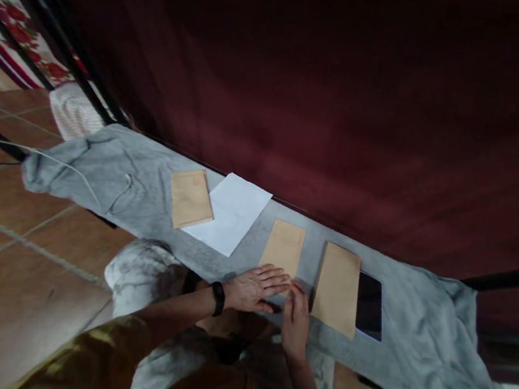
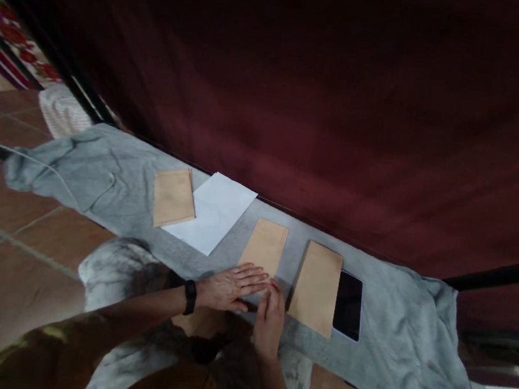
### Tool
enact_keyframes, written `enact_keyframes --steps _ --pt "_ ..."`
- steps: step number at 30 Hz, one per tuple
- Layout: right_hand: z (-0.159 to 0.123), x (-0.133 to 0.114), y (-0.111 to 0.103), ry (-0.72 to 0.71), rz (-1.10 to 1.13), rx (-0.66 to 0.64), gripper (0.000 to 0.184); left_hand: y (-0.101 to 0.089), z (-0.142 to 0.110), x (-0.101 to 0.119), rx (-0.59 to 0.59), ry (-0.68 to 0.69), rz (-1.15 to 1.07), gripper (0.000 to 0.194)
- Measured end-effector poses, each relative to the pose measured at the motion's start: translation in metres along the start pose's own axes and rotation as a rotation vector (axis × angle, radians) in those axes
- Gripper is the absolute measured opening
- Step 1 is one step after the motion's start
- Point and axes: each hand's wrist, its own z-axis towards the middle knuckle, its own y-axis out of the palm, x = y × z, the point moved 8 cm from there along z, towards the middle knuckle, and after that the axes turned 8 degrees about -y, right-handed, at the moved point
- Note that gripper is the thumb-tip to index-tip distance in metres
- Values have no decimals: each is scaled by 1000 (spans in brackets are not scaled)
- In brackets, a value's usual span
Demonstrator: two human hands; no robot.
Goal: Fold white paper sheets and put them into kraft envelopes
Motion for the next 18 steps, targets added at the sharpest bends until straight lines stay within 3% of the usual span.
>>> enact_keyframes --steps 4,9,13,18 --pt "29 -5 21 -136 -43 -211 47 4 -4 1 27 40 -31 65" --pt "61 2 51 -255 -327 -452 51 10 -4 0 22 63 -54 54" --pt "87 12 66 -276 -458 -526 54 8 -3 1 -21 58 -72 57" --pt "121 18 72 -246 -534 -489 59 7 -4 2 -66 56 -71 63"
